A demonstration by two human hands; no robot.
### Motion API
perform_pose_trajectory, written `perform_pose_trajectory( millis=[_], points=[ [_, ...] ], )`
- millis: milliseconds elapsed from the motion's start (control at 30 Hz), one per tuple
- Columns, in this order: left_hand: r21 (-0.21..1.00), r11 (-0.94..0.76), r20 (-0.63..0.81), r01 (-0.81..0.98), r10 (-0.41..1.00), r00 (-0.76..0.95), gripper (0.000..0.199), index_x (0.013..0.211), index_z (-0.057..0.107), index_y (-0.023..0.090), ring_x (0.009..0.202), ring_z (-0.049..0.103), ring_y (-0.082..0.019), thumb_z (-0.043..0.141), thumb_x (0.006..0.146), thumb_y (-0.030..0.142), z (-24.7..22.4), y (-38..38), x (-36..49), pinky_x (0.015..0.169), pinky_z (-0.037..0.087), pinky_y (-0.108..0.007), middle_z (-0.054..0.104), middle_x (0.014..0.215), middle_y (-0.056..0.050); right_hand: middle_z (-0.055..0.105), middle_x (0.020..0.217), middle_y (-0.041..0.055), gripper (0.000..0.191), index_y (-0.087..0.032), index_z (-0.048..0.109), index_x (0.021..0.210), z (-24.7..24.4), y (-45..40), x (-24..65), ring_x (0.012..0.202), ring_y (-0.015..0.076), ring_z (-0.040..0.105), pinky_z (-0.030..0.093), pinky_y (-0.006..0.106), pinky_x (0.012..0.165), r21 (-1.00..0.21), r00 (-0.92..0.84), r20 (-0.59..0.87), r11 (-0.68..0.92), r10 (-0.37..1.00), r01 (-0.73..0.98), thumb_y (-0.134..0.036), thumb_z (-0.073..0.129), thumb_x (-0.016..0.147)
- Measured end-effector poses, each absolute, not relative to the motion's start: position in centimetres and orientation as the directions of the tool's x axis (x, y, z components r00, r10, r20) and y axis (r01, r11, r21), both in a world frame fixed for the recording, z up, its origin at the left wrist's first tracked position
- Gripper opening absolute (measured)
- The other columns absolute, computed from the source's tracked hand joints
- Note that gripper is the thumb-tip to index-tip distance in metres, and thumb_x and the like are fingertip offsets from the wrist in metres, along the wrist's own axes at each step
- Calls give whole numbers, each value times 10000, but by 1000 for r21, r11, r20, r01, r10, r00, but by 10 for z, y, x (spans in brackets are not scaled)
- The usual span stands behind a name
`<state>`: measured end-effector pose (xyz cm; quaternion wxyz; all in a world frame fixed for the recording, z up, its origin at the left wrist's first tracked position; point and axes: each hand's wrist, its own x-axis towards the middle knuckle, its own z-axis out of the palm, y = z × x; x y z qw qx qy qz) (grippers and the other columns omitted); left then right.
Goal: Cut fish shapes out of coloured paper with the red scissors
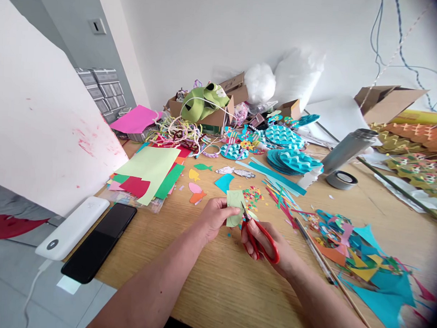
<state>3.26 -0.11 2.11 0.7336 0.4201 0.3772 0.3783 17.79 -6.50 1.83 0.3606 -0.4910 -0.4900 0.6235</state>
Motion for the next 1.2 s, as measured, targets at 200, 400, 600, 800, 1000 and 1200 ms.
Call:
perform_pose_trajectory(
  millis=[200, 400, 600, 800, 1000, 1200],
  points=[
    [903, 370, -257, -219, 873, 415, 228, 632, 647, 128, 441, 465, -90, 743, 560, 322, 19, -1, 33, 415, 351, -219, 560, 520, -2, 529, 470, -22, 597, -153, 576, 654, 20, -65, 178, 384, 75, 446, 297, 198, 406, -962, -244, -272, -258, 931, 91, -734, 504, 768],
    [907, 363, -259, -213, 881, 397, 244, 651, 661, 120, 440, 474, -93, 735, 569, 337, 18, -1, 33, 408, 372, -222, 562, 524, -4, 527, 469, -19, 588, -160, 580, 655, 20, -65, 178, 377, 83, 444, 291, 209, 398, -956, -226, -291, -275, 930, 100, -733, 505, 766],
    [902, 361, -247, -235, 881, 402, 211, 616, 639, 123, 427, 462, -96, 722, 586, 314, 16, 0, 34, 391, 375, -229, 547, 506, -3, 521, 465, -20, 600, -155, 574, 652, 19, -65, 178, 376, 77, 437, 286, 204, 403, -960, -237, -278, -263, 931, 94, -742, 509, 756],
    [876, 396, -264, -273, 870, 417, 200, 661, 653, 119, 438, 474, -91, 727, 582, 287, 17, -2, 34, 413, 383, -226, 561, 529, 0, 521, 469, -26, 582, -152, 575, 664, 20, -66, 178, 383, 78, 444, 294, 206, 405, -964, -250, -267, -256, 931, 77, -718, 505, 781],
    [857, 413, -279, -310, 875, 395, 233, 659, 653, 110, 451, 465, -86, 754, 565, 298, 18, -2, 34, 431, 371, -229, 561, 537, -6, 523, 472, -26, 593, -150, 571, 657, 18, -65, 178, 385, 73, 448, 302, 197, 403, -965, -258, -264, -251, 929, 82, -723, 489, 788],
    [873, 408, -280, -267, 868, 410, 225, 669, 647, 110, 443, 466, -90, 725, 585, 303, 16, -2, 34, 405, 381, -225, 556, 534, 1, 522, 460, -22, 617, -147, 573, 651, 19, -64, 178, 375, 72, 441, 294, 196, 396, -963, -240, -270, -255, 933, 90, -749, 497, 758]
  ],
)
